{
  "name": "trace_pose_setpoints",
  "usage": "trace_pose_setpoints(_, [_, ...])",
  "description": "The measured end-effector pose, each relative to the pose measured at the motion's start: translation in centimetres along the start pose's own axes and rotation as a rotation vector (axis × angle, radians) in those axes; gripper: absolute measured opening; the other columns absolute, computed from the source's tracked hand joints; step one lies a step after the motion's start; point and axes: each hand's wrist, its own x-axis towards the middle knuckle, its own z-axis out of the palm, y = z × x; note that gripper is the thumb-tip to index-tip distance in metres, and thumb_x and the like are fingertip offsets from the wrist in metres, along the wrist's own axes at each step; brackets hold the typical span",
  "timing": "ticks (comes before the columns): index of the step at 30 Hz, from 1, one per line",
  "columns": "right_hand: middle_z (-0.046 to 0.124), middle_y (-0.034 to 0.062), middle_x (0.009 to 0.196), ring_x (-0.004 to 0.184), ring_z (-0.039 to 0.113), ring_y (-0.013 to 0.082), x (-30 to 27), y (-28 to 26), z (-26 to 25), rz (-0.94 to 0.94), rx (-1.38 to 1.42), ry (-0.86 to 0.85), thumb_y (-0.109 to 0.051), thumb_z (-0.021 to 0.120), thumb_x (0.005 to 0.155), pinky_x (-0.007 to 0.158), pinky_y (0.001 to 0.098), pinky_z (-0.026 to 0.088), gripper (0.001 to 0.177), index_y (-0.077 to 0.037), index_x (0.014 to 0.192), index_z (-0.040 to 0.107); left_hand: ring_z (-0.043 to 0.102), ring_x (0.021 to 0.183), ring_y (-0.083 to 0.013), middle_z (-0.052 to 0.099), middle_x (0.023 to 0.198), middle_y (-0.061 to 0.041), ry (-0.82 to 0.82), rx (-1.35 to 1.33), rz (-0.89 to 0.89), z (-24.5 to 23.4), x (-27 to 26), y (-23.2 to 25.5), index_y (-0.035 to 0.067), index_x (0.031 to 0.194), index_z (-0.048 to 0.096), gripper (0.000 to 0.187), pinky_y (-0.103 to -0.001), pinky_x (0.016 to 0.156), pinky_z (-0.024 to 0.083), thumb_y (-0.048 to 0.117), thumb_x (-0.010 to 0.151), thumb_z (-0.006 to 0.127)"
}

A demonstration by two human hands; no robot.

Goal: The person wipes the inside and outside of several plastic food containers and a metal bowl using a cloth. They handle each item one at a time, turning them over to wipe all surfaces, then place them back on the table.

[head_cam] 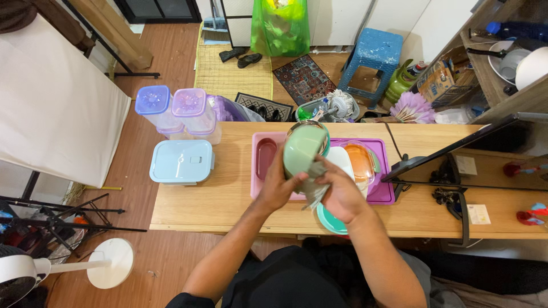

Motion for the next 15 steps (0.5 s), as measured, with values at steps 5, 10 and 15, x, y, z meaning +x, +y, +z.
trace_pose_setpoints(5, [0.061, 0.0173, 0.134, 0.117, 0.065, 0.0329, -0.9, -2.4, 0.3, 0.041, 0.254, -0.091, -0.011, 0.057, 0.086, 0.099, 0.0508, 0.053, 0.058, -0.002, 0.143, 0.047, 0.040, 0.150, -0.0344, 0.040, 0.159, -0.021, 0.006, 0.158, 0.114, 0.2, -0.8, 0.2, 0.003, 0.160, 0.026, 0.100, -0.045, 0.122, 0.036, 0.032, 0.084, 0.085])
trace_pose_setpoints(10, [0.060, 0.0103, 0.133, 0.118, 0.064, 0.0233, -0.6, -1.6, 1.9, -0.104, -0.075, 0.039, -0.014, 0.076, 0.087, 0.100, 0.0433, 0.054, 0.072, -0.003, 0.151, 0.043, 0.029, 0.157, -0.0400, 0.031, 0.167, -0.021, 0.039, 0.379, 0.291, -0.9, -0.7, 0.1, 0.008, 0.159, 0.030, 0.107, -0.051, 0.127, 0.029, 0.032, 0.075, 0.091])
trace_pose_setpoints(15, [0.049, 0.0107, 0.148, 0.119, 0.063, 0.0210, -1.7, -1.4, 2.5, -0.556, -0.738, 0.055, -0.006, 0.077, 0.086, 0.101, 0.0373, 0.053, 0.088, -0.005, 0.159, 0.028, 0.032, 0.158, -0.0367, 0.032, 0.169, -0.017, -0.017, -0.024, -0.083, -1.1, -0.6, -0.5, 0.011, 0.162, 0.032, 0.101, -0.052, 0.125, 0.032, 0.054, 0.084, 0.080])
